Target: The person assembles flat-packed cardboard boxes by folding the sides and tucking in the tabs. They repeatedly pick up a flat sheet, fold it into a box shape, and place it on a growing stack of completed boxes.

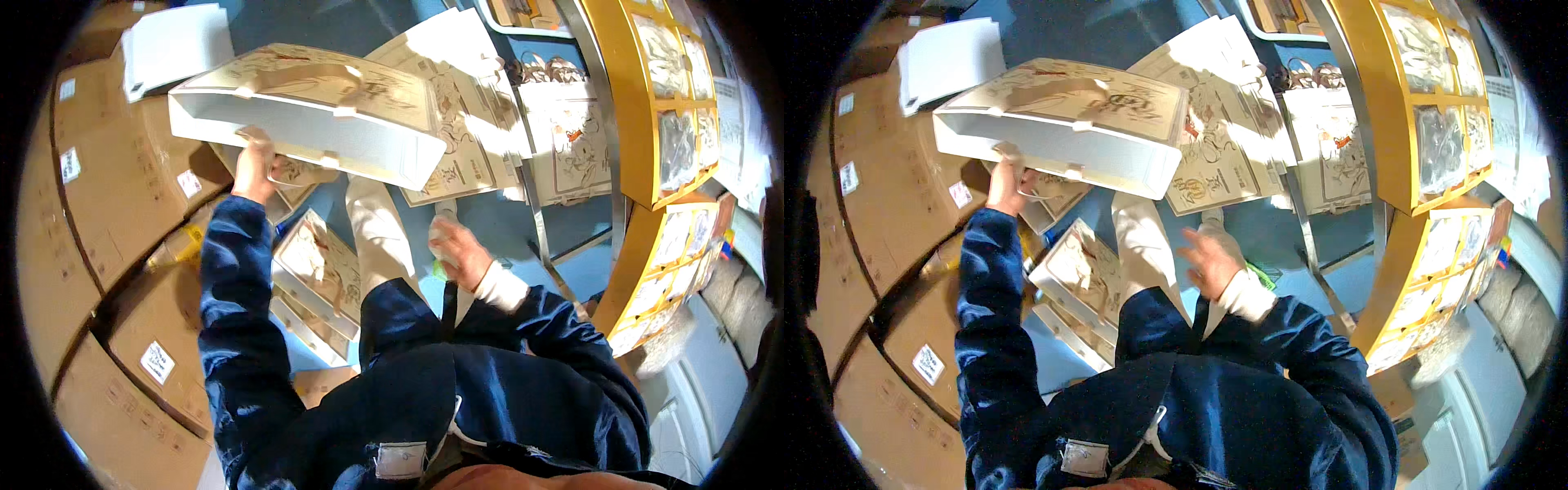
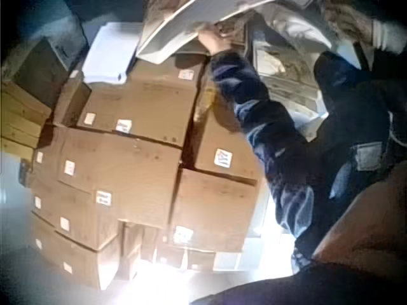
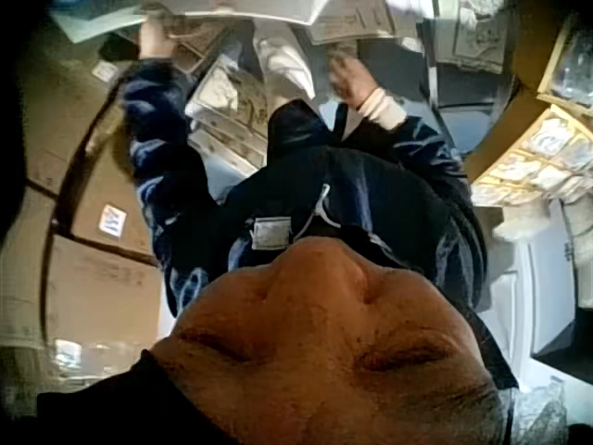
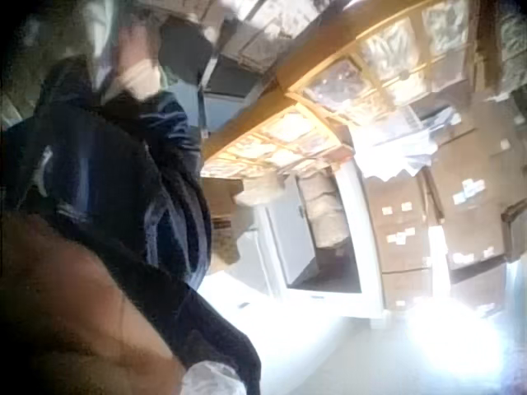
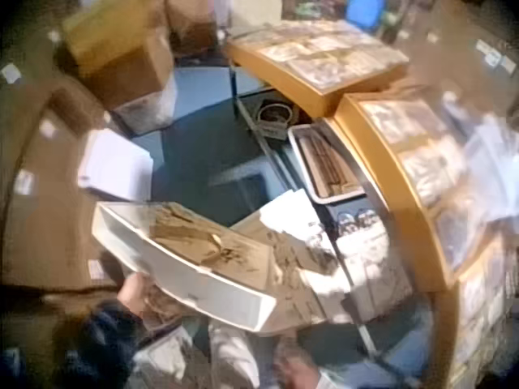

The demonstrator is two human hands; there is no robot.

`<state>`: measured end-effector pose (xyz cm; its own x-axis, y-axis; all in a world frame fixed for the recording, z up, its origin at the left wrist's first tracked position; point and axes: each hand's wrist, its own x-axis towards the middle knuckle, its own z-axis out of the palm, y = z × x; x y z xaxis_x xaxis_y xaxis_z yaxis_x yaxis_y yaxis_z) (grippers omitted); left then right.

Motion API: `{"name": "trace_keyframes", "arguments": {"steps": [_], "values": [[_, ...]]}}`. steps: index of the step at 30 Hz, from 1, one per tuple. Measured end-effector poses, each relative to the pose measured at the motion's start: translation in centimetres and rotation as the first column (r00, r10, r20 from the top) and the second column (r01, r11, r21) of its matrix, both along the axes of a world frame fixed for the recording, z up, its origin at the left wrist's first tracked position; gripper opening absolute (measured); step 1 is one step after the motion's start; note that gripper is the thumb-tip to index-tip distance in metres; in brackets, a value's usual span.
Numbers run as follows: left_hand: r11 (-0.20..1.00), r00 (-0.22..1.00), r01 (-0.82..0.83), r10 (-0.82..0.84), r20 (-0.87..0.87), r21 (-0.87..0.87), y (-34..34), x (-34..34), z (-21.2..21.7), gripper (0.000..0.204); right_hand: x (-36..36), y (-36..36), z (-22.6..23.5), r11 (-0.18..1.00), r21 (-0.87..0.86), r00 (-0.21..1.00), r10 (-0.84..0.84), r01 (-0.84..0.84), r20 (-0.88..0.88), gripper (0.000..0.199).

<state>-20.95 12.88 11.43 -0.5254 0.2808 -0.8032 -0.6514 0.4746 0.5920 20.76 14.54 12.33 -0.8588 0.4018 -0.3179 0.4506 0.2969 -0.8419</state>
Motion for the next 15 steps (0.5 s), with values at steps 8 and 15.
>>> {"name": "trace_keyframes", "arguments": {"steps": [8, 15], "values": [[0.937, 0.934, 0.327, -0.340, -0.108, -0.123, 9.5, -20.1, -8.5, 0.025, 9.4, 4.9, -20.7, 0.891, 0.137, 0.821, -0.453, 0.434, 0.347, 0.037], [0.785, 0.809, 0.557, -0.587, -0.039, -0.272, 16.5, -30.0, -14.7, 0.026, 11.7, 3.9, -33.0, 0.813, 0.100, 0.497, -0.443, 0.574, 0.746, 0.035]]}}
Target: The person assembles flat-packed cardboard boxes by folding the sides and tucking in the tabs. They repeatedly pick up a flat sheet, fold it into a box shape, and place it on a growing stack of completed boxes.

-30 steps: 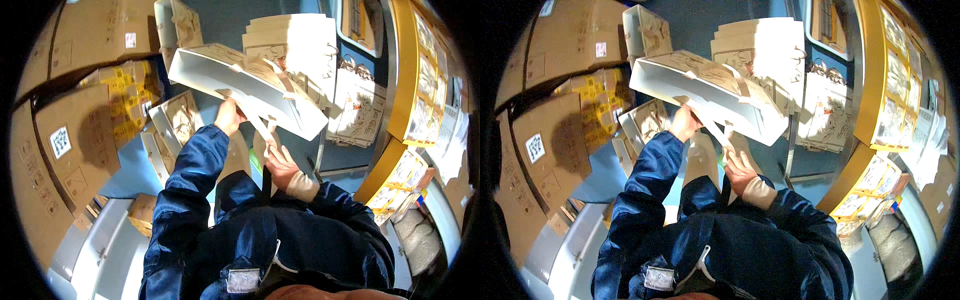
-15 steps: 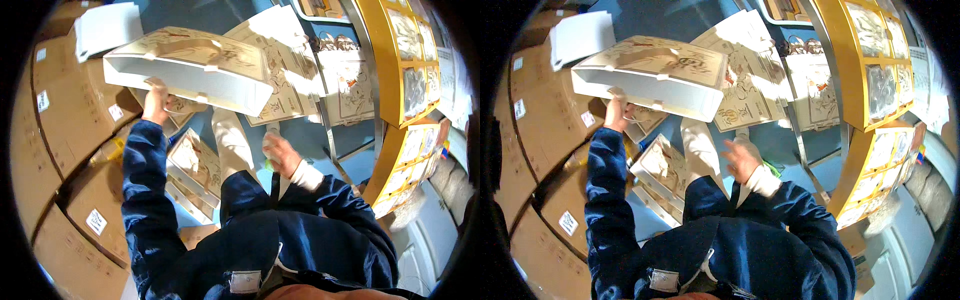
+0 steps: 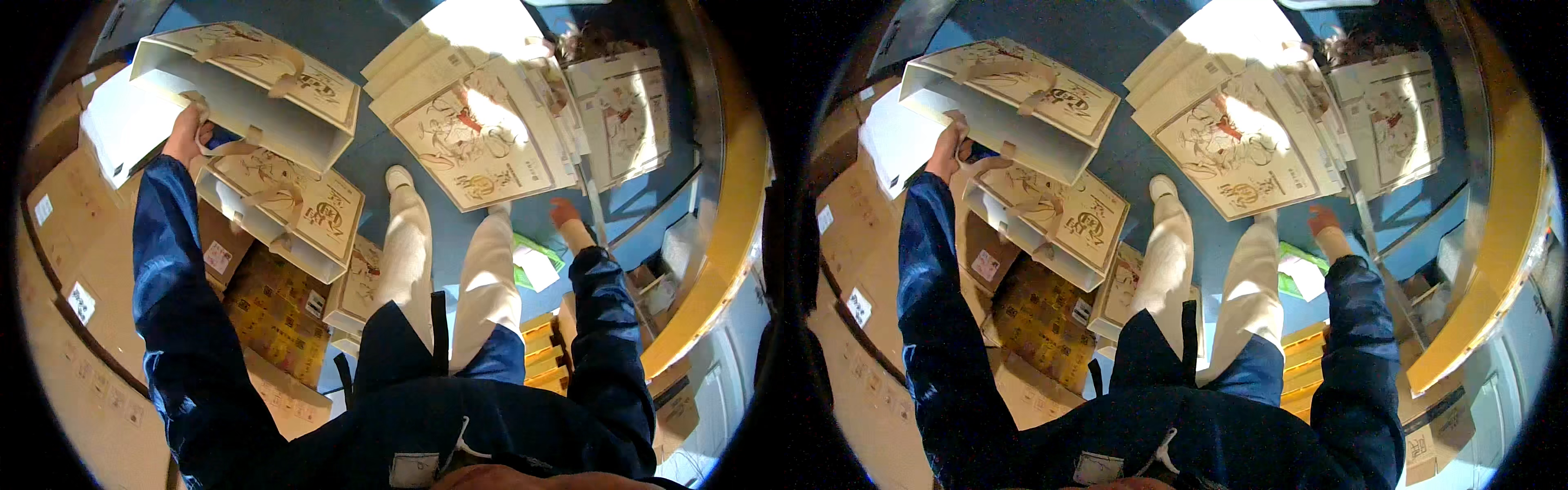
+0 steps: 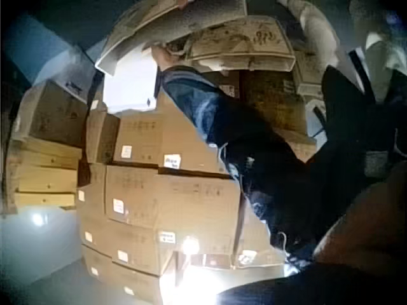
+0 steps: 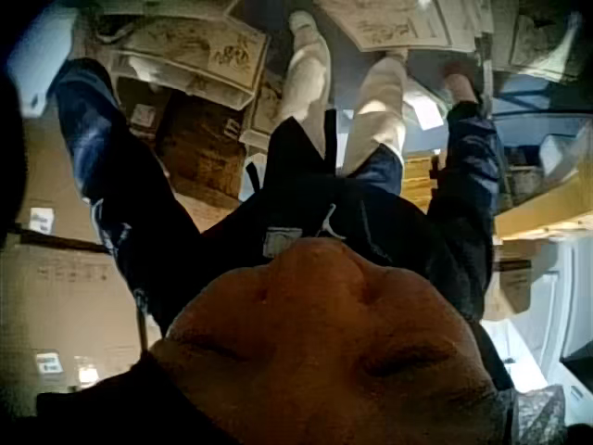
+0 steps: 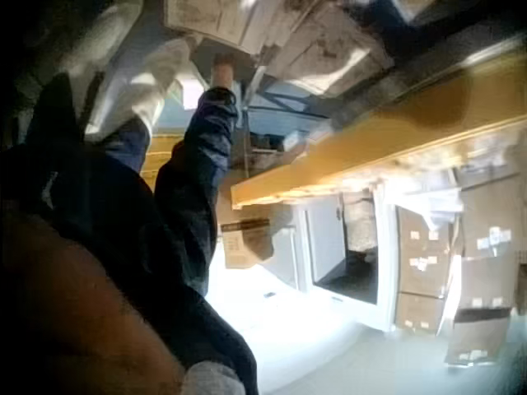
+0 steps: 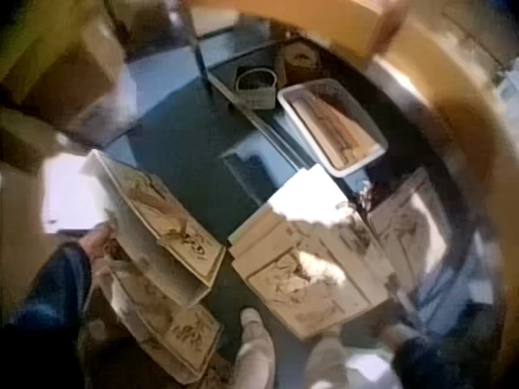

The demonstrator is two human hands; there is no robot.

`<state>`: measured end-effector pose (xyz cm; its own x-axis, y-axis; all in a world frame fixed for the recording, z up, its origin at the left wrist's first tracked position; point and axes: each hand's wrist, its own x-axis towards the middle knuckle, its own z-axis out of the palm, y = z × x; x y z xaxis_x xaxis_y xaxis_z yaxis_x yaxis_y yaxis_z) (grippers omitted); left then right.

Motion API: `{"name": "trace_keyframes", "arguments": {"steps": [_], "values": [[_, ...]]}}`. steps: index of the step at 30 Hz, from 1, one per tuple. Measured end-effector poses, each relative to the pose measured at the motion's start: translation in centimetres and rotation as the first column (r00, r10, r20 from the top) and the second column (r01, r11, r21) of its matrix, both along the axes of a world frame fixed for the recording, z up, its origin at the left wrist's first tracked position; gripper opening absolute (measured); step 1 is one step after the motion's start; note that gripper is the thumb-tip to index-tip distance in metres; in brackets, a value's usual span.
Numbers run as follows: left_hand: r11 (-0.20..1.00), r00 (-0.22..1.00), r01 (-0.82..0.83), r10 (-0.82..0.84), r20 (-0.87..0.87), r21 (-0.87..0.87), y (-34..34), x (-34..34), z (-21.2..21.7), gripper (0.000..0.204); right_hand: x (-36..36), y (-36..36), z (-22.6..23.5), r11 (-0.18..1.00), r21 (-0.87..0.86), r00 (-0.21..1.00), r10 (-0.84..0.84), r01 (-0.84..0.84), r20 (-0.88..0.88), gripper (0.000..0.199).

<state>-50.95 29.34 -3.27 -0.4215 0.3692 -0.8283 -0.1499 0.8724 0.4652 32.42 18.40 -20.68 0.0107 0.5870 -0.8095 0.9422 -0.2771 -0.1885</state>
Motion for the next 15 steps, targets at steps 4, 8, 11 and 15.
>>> {"name": "trace_keyframes", "arguments": {"steps": [4, 8, 11, 15], "values": [[0.997, 0.996, 0.041, -0.046, -0.078, -0.060, -0.7, -6.5, -8.1, 0.035, 0.2, -0.5, -4.8, 0.996, 0.005, 0.989, 0.086, -0.088, 0.117, 0.038], [0.602, 0.331, 0.774, -0.650, -0.684, -0.197, -4.5, -10.9, -13.7, 0.038, -0.6, 0.8, -7.2, 0.987, 0.097, 0.988, -0.119, 0.128, -0.099, 0.034], [0.355, -0.188, 0.780, -0.654, -0.733, -0.516, -7.6, -15.0, -15.1, 0.049, -1.1, 3.1, -9.1, 0.967, 0.249, 0.984, 0.087, -0.046, -0.156, 0.039], [0.288, -0.388, 0.730, -0.572, -0.723, -0.620, -5.9, -10.1, -14.6, 0.053, -0.1, 4.5, -10.8, 0.939, 0.344, 0.997, 0.002, 0.023, -0.073, 0.048]]}}
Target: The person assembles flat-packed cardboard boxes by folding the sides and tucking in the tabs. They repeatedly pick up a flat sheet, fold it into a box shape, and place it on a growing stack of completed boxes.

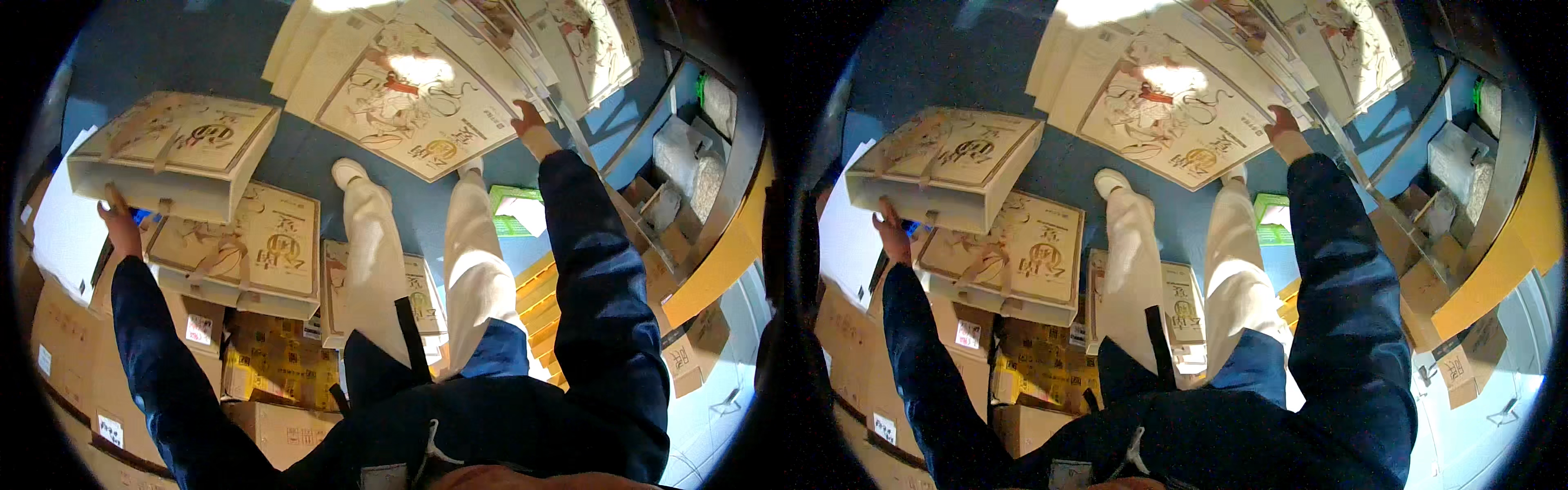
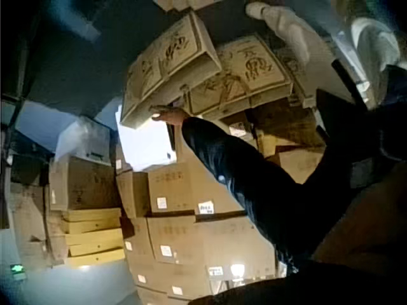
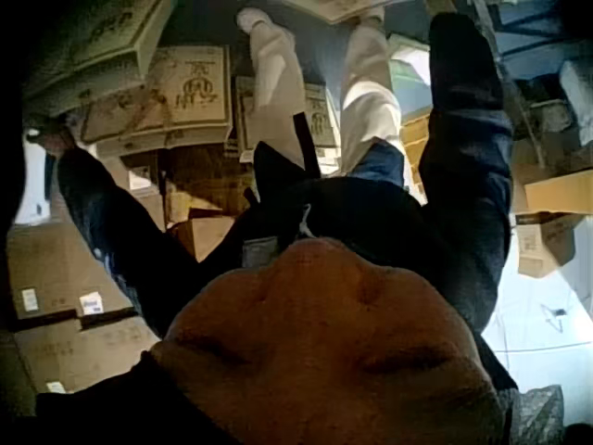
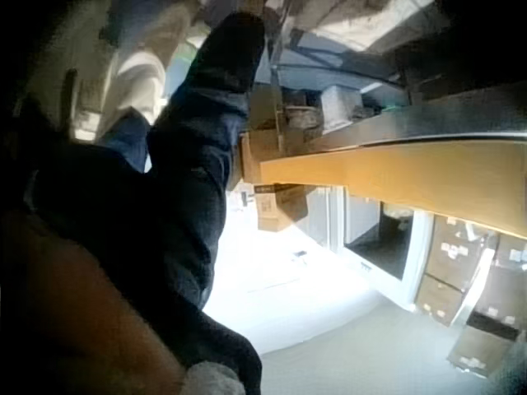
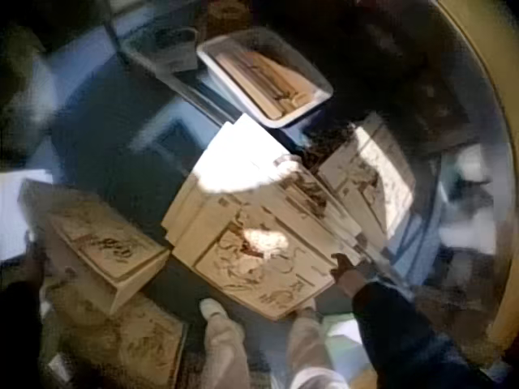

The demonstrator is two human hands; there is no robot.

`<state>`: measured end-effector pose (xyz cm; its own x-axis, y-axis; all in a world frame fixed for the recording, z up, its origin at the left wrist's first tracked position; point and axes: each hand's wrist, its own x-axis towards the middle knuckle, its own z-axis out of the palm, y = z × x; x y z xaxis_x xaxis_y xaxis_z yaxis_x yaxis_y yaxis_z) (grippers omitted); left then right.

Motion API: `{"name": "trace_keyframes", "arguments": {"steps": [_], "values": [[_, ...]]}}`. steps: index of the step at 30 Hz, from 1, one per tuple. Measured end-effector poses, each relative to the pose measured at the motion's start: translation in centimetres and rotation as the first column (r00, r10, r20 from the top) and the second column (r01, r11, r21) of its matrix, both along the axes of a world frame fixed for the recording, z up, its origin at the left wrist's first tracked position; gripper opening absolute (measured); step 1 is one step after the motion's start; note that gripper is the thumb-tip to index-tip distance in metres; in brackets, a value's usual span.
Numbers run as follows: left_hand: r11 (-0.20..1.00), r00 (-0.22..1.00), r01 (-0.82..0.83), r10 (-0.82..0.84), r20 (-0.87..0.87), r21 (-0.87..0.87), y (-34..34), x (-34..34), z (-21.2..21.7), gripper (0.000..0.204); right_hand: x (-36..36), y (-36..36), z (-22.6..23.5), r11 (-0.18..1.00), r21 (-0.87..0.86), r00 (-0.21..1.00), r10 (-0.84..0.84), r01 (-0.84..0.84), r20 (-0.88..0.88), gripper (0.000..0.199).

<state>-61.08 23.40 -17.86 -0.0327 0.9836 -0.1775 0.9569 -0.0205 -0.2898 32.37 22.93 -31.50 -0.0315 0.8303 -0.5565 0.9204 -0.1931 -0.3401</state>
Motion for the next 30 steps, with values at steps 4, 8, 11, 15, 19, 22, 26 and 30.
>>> {"name": "trace_keyframes", "arguments": {"steps": [4, 8, 11, 15, 19, 22, 26, 30], "values": [[0.926, 0.898, -0.343, 0.274, 0.344, 0.158, 2.8, 7.2, 2.4, 0.065, -0.6, 3.8, -2.0, 0.994, 0.103, 0.997, -0.029, 0.022, 0.071, 0.061], [0.921, 0.930, -0.344, 0.309, 0.200, 0.180, 0.9, 6.3, 2.3, 0.069, -2.0, 5.9, -2.1, 0.985, 0.076, 0.975, -0.164, 0.154, 0.150, 0.063], [0.942, 0.954, -0.283, 0.258, 0.150, 0.179, 0.4, 7.6, 2.5, 0.072, -1.3, 5.7, -2.1, 0.971, 0.070, 0.973, -0.232, 0.230, 0.017, 0.062], [0.922, 0.936, -0.345, 0.325, 0.133, 0.176, 0.9, 10.9, 3.8, 0.069, 0.5, 3.9, -3.7, 0.981, 0.196, 0.993, -0.021, -0.003, 0.117, 0.054], [0.941, 0.966, -0.232, 0.193, 0.171, 0.245, 0.7, 13.3, 6.4, 0.061, 1.5, 5.0, -3.6, 0.988, -0.033, 0.989, -0.150, 0.151, 0.016, 0.060], [0.931, 0.943, -0.273, 0.209, 0.259, 0.242, 1.3, 18.0, 8.7, 0.059, 1.4, 4.8, -3.3, 0.976, -0.171, 0.990, -0.137, 0.137, 0.007, 0.067], [0.928, 0.905, -0.313, 0.226, 0.360, 0.203, 0.4, 21.5, 9.0, 0.054, 1.2, -0.2, -4.4, 0.966, -0.192, 0.970, -0.201, 0.173, -0.137, 0.082], [0.935, 0.843, -0.302, 0.171, 0.510, 0.186, -1.2, 27.3, 10.0, 0.051, -1.8, -2.2, 0.0, 0.920, -0.104, 0.879, -0.392, 0.378, -0.271, 0.084]]}}
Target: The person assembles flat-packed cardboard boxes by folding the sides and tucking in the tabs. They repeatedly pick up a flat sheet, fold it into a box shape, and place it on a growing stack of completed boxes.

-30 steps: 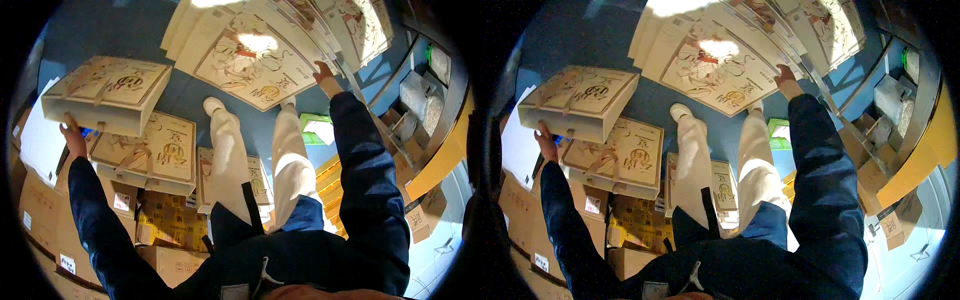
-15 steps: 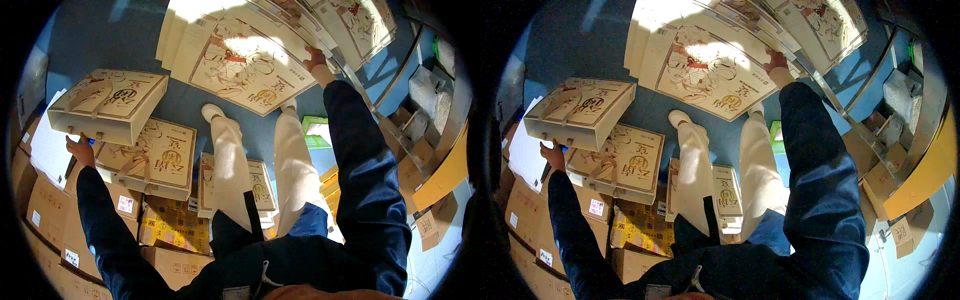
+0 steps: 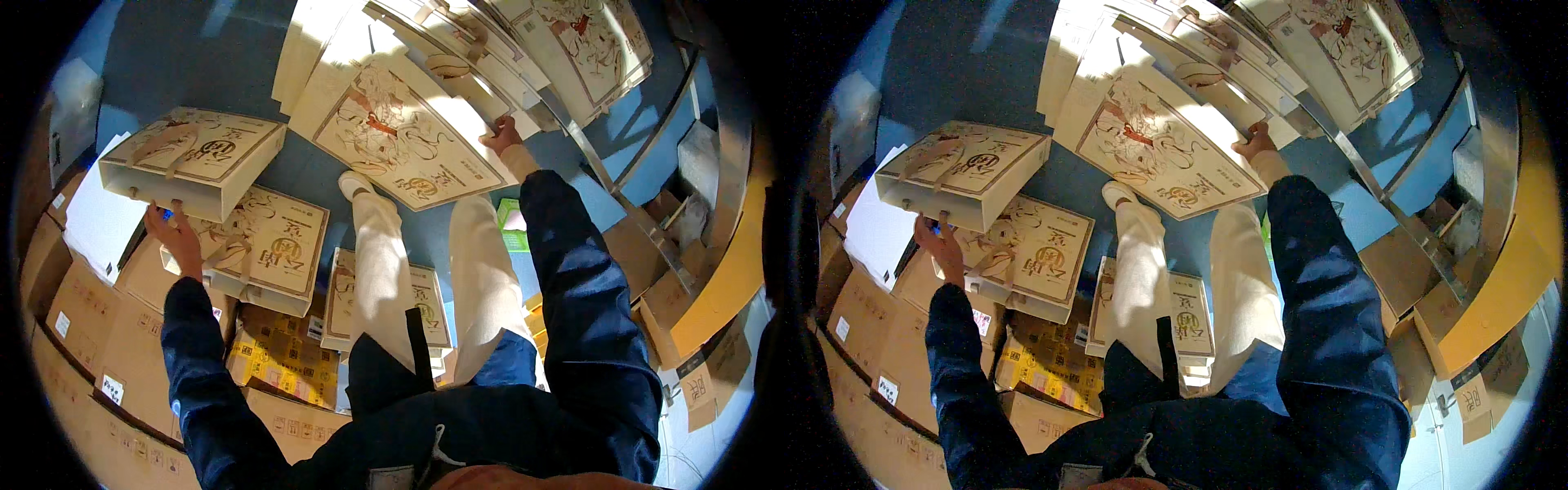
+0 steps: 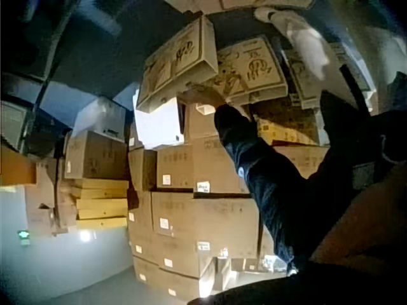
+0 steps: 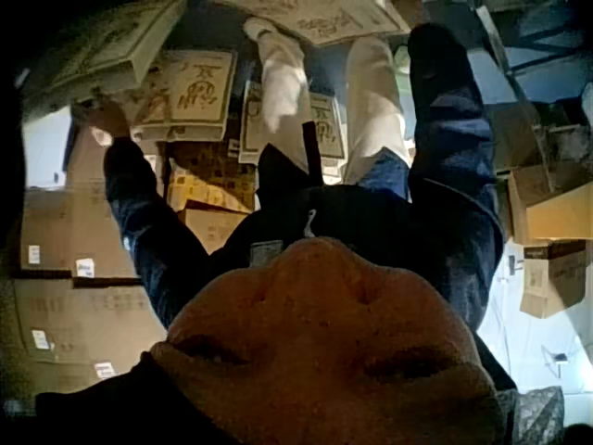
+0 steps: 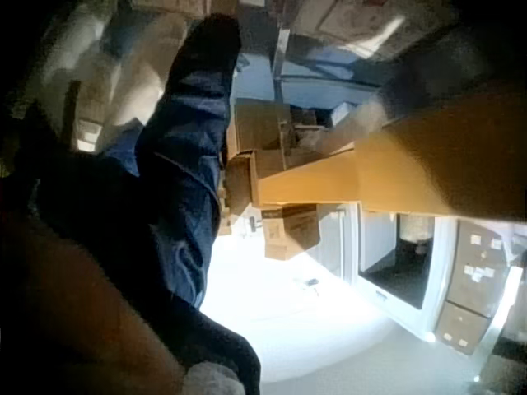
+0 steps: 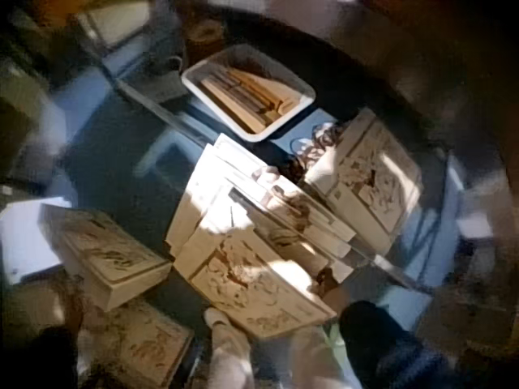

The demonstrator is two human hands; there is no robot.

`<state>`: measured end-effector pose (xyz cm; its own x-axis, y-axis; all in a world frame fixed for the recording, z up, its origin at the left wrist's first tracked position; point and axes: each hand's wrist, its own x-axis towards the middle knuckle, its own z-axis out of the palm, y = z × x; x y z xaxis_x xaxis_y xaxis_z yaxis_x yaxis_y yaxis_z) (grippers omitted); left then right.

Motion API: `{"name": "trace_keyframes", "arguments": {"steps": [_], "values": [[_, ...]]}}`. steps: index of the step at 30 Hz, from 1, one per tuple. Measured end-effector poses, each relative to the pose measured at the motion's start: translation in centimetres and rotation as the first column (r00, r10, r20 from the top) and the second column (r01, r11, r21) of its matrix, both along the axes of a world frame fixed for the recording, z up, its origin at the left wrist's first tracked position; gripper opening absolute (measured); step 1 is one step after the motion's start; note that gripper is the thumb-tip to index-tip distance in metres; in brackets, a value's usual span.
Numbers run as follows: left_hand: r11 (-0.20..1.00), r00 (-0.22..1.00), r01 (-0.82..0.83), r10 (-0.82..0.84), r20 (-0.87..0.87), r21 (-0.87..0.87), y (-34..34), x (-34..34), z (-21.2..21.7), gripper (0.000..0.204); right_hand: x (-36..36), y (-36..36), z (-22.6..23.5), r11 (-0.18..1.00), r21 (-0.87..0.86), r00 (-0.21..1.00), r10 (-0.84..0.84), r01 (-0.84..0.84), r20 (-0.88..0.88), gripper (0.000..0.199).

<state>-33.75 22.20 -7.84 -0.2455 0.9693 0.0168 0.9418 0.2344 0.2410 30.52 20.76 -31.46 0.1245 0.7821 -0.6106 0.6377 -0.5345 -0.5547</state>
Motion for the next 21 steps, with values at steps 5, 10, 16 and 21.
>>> {"name": "trace_keyframes", "arguments": {"steps": [5, 10, 16, 21], "values": [[0.998, 0.954, -0.010, 0.027, 0.299, -0.058, -2.0, 6.3, 1.9, 0.049, -3.2, 1.0, 7.8, 0.901, -0.325, 0.895, 0.373, -0.287, 0.244, 0.050], [0.881, 0.641, -0.207, 0.451, 0.621, -0.426, -3.6, 12.3, 5.5, 0.048, -6.0, 0.7, 12.4, 0.836, -0.289, 0.794, 0.540, -0.467, 0.280, 0.027], [0.933, 0.733, 0.053, 0.206, 0.648, -0.357, -6.0, 14.5, 9.1, 0.052, -9.1, -2.0, 24.5, 0.856, 0.204, 0.870, 0.491, -0.474, -0.039, 0.024], [0.982, 0.721, 0.096, 0.043, 0.691, -0.162, -0.9, 18.2, 18.5, 0.057, -5.3, 0.7, 45.3, 0.735, 0.431, 0.772, 0.623, -0.523, -0.127, 0.020]]}}
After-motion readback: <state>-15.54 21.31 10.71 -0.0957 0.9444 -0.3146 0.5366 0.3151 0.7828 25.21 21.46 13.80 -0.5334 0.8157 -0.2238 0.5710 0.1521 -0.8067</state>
